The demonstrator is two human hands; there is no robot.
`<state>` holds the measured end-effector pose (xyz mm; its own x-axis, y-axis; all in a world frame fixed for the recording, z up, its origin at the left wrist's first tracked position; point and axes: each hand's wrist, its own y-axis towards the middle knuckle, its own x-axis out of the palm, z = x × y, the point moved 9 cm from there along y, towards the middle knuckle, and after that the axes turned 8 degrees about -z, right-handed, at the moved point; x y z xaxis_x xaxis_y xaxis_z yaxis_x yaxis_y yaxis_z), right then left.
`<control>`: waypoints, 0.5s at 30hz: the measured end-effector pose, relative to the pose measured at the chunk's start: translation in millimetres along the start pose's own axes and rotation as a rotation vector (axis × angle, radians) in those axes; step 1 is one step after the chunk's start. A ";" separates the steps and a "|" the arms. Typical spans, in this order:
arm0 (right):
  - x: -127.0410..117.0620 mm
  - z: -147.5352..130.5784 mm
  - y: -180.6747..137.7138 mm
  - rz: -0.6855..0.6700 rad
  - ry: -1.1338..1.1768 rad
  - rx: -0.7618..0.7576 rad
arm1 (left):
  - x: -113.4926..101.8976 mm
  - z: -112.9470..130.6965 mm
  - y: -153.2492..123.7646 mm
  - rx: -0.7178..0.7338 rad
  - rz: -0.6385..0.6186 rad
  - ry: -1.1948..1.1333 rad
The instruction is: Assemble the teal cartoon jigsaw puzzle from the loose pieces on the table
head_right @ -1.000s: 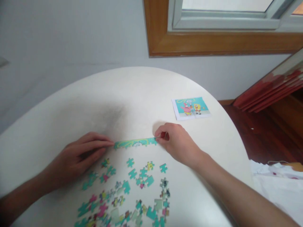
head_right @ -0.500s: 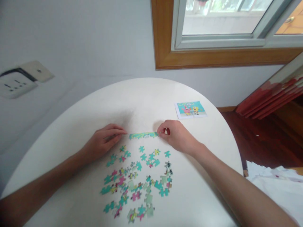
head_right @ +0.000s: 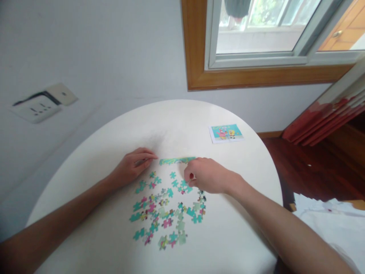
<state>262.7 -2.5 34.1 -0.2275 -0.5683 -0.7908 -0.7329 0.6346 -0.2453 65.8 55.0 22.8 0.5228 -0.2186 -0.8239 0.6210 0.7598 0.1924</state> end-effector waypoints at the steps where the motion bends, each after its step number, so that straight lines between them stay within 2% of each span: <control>1: 5.4 -2.5 1.7 -0.017 -0.041 0.010 | 0.2 -0.3 -0.1 -0.004 -0.004 0.002; 5: 18.2 -1.8 6.0 -0.022 -0.189 0.168 | 0.4 -0.6 -0.1 -0.004 -0.014 0.011; 8: 22.3 -0.8 5.2 -0.025 -0.198 0.260 | 0.4 0.3 0.4 0.005 -0.016 0.006; 15: 24.3 -5.5 1.8 -0.026 -0.122 0.242 | 1.6 1.5 0.5 0.008 -0.019 0.005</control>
<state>252.3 -18.1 17.5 -0.1211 -0.5282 -0.8405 -0.5596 0.7357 -0.3817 67.8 54.1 22.4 0.5078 -0.2297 -0.8303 0.6351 0.7510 0.1807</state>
